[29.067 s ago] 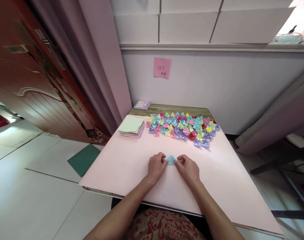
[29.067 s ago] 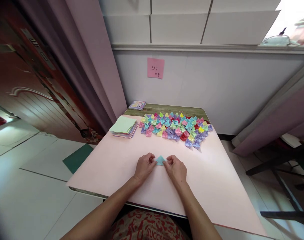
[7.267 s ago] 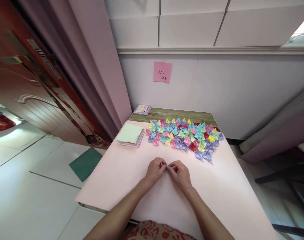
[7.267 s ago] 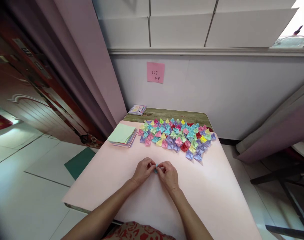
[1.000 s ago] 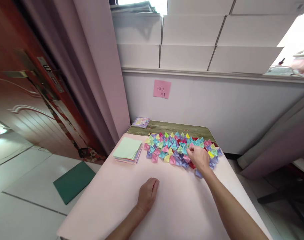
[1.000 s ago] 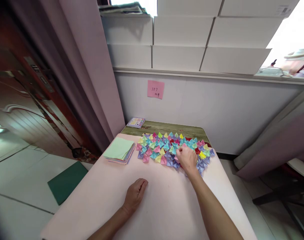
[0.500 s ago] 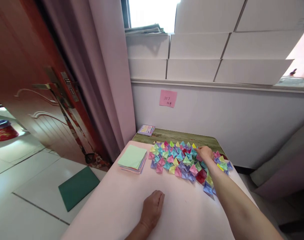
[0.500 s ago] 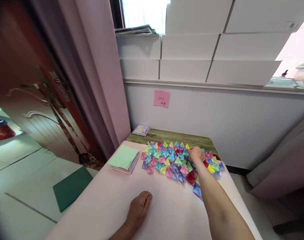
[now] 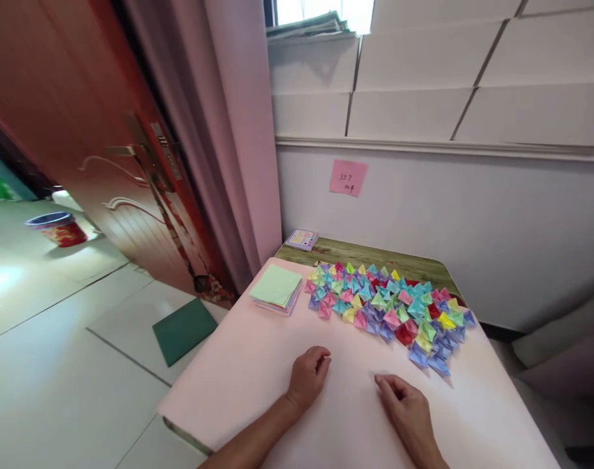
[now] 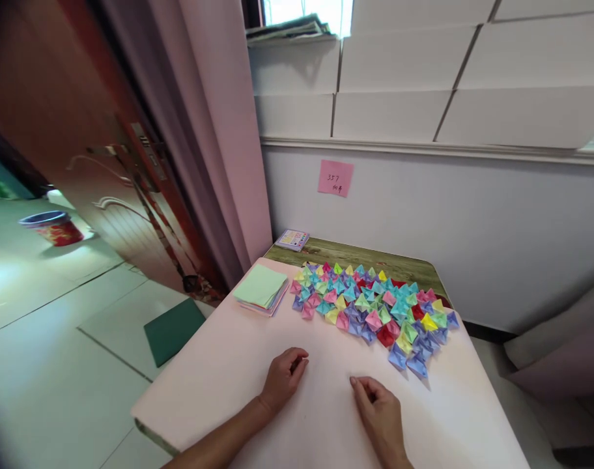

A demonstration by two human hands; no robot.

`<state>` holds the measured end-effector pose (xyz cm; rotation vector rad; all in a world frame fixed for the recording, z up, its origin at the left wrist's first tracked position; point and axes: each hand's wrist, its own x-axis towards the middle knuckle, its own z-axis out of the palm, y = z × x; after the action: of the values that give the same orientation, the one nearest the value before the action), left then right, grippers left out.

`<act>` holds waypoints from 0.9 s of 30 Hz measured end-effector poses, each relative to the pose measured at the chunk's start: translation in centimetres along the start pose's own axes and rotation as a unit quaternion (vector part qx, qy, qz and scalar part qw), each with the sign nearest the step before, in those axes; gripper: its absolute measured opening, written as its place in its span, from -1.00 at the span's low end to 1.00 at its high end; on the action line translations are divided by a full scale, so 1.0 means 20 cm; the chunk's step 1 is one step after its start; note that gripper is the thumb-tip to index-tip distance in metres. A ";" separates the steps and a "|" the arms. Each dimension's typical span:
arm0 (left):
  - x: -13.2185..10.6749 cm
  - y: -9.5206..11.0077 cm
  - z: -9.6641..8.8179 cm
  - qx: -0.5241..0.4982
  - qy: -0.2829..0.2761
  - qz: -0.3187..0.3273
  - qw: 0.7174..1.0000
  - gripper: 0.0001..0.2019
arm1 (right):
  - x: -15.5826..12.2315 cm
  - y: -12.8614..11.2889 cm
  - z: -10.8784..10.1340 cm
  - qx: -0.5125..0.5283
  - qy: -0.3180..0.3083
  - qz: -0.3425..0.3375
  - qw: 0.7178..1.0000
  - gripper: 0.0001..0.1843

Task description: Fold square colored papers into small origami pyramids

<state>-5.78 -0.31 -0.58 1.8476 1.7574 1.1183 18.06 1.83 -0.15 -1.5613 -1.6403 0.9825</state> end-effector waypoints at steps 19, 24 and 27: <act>0.46 -0.33 -0.55 0.242 0.126 -0.083 0.958 -0.76 | -0.13 0.06 0.05 -0.054 0.037 -0.044 0.997 -0.61; 0.49 -0.33 -0.59 0.251 0.117 -0.065 0.959 -0.82 | -0.12 0.06 0.05 -0.050 0.047 -0.066 0.995 -0.60; 0.52 -0.28 -0.63 0.257 0.128 -0.042 0.957 -0.76 | -0.13 0.06 0.05 -0.056 0.048 -0.066 0.995 -0.61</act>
<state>-19.76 7.26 6.25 1.9409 2.4401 0.9635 17.92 -0.76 -1.69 -1.5265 -1.7310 0.7466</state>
